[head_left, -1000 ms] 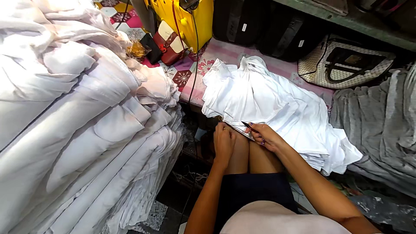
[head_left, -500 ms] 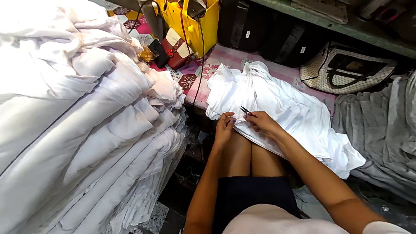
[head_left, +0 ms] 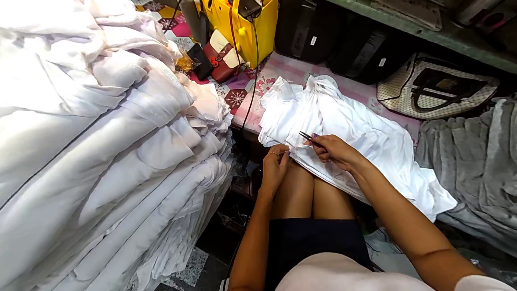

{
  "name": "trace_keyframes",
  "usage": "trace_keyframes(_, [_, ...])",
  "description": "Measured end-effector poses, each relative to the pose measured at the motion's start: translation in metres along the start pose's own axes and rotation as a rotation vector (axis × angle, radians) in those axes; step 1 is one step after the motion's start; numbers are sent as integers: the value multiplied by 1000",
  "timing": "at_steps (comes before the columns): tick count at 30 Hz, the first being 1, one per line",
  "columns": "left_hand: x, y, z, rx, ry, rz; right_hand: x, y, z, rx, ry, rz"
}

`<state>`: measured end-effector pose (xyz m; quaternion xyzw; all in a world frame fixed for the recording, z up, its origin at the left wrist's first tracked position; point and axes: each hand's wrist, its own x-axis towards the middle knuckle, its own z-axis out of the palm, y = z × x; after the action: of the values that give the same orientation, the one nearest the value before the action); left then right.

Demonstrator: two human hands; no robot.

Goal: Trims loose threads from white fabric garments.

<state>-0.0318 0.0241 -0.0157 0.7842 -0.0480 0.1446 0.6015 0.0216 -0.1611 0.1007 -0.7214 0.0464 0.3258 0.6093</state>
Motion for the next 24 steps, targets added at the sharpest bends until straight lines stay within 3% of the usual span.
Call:
trace_keyframes(4, [5, 0, 16, 70, -3, -1, 13, 5, 3, 5, -2, 0])
trace_keyframes(8, [2, 8, 1, 93, -52, -172, 4, 1, -3, -60, 104, -57])
trace_keyframes(13, [-5, 18, -12, -86, -70, -338, -11, 4, -9, -84, -93, 120])
trace_keyframes(15, [-7, 19, -10, -45, -50, -286, -8, 9, -8, -104, -124, 159])
trace_keyframes(18, [-11, 6, 5, 185, 37, -2, -4, 9, -8, -139, -116, 176])
trace_keyframes(20, [-10, -1, 16, 248, 83, 96, -2, 9, -5, -186, -95, 165])
trace_keyframes(22, [-6, -9, 25, 214, 146, 122, -2, 8, -2, -255, -64, 59])
trace_keyframes(24, [1, -6, 23, 99, 149, 81, -3, 10, 2, -386, 34, -179])
